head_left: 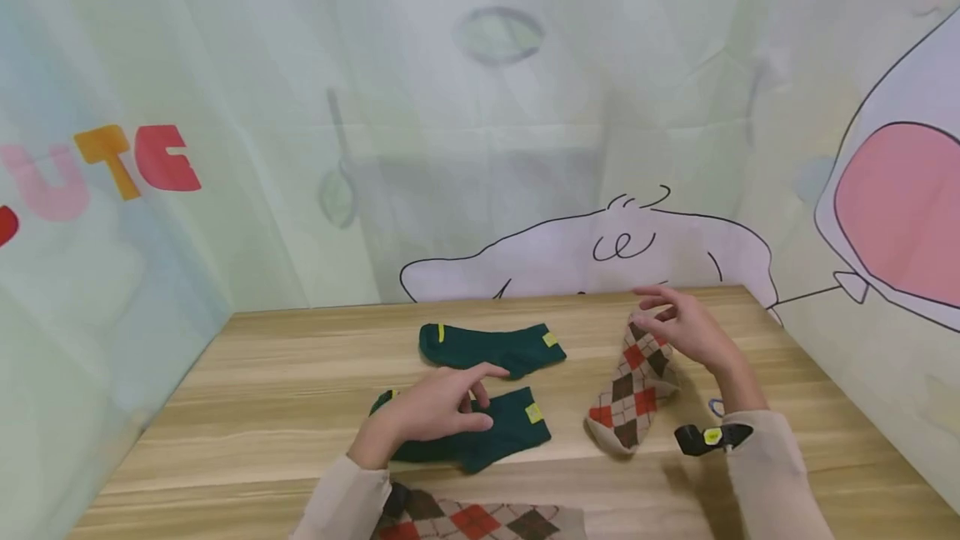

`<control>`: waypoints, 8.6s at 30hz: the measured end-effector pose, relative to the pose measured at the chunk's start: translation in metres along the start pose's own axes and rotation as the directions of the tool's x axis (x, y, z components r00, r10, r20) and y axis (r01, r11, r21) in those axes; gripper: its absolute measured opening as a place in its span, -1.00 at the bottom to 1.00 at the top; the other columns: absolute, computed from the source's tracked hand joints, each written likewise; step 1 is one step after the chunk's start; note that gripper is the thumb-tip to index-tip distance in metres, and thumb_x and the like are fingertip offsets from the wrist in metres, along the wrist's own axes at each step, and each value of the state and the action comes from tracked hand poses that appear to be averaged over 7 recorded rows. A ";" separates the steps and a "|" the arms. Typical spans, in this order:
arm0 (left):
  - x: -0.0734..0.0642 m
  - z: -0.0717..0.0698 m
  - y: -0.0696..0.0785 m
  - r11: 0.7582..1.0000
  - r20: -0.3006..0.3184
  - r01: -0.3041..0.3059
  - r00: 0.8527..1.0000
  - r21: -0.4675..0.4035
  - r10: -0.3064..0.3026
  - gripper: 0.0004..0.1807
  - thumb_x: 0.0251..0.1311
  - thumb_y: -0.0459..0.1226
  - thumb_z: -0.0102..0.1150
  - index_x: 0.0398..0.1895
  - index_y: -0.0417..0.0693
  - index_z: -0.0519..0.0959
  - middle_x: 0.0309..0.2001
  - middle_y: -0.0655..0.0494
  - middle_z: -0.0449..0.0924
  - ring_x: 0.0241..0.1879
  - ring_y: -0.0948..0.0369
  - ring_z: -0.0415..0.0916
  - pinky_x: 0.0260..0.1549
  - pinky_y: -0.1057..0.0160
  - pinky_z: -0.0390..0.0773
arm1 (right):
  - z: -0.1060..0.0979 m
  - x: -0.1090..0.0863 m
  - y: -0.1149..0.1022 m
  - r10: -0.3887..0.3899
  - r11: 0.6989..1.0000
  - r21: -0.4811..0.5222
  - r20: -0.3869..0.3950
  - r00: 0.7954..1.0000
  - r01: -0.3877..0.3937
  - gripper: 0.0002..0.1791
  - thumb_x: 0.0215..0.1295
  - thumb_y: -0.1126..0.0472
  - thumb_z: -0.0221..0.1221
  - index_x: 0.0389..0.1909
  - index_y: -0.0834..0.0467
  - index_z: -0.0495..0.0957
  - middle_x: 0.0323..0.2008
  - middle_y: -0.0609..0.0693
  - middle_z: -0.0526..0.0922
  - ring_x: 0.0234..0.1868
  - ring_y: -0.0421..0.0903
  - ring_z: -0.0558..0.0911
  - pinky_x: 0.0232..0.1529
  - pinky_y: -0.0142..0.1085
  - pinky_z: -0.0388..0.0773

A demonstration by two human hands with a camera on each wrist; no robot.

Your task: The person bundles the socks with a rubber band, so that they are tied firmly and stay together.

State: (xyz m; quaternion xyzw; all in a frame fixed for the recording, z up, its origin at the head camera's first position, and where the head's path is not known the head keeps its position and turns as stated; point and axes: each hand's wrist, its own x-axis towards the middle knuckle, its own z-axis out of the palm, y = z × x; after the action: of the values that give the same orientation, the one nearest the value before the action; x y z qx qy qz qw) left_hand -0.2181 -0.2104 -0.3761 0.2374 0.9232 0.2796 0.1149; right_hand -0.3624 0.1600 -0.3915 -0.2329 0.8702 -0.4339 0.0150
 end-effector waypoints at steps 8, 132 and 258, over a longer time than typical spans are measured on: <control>0.024 0.015 0.012 0.999 0.058 -0.021 0.998 0.024 0.020 -0.37 0.30 -0.17 0.32 0.41 0.04 0.35 -0.12 0.14 0.67 -0.39 0.41 0.51 -0.30 0.36 0.53 | -0.009 0.010 0.022 -0.004 1.000 -0.016 -0.014 1.000 0.004 -0.45 0.45 0.17 0.19 0.38 0.26 0.35 0.14 0.38 0.52 -0.04 0.19 0.58 -0.15 -0.15 0.56; 0.074 0.029 0.027 0.950 0.067 -0.131 0.985 -0.284 0.156 -0.77 0.41 -0.18 0.18 0.01 -0.05 0.67 -0.22 0.32 0.65 -0.46 0.25 0.55 -0.38 0.37 0.58 | -0.011 0.017 0.081 0.283 0.909 0.299 0.074 0.956 -0.292 -0.65 0.37 0.04 0.27 -0.11 0.20 0.40 -0.31 -0.09 0.53 -0.30 -0.15 0.45 -0.29 -0.28 0.40; -0.081 -0.070 -0.022 0.918 -0.250 -0.255 0.951 -0.305 0.181 -0.79 0.31 -0.34 0.27 -0.36 -0.04 0.39 -0.37 0.05 0.44 -0.34 0.10 0.48 -0.26 0.16 0.47 | -0.014 -0.050 -0.084 -0.170 0.962 0.253 0.248 0.954 0.106 -0.88 0.35 0.35 0.19 -0.31 0.32 0.46 -0.44 -0.01 0.59 -0.40 -0.15 0.56 -0.37 -0.31 0.49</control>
State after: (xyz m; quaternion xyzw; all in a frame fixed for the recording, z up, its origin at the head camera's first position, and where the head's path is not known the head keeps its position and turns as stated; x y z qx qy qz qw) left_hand -0.1813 -0.2995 -0.3253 0.2845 0.8370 0.4670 0.0199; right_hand -0.2879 0.1482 -0.3277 -0.3465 0.7835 -0.4993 0.1293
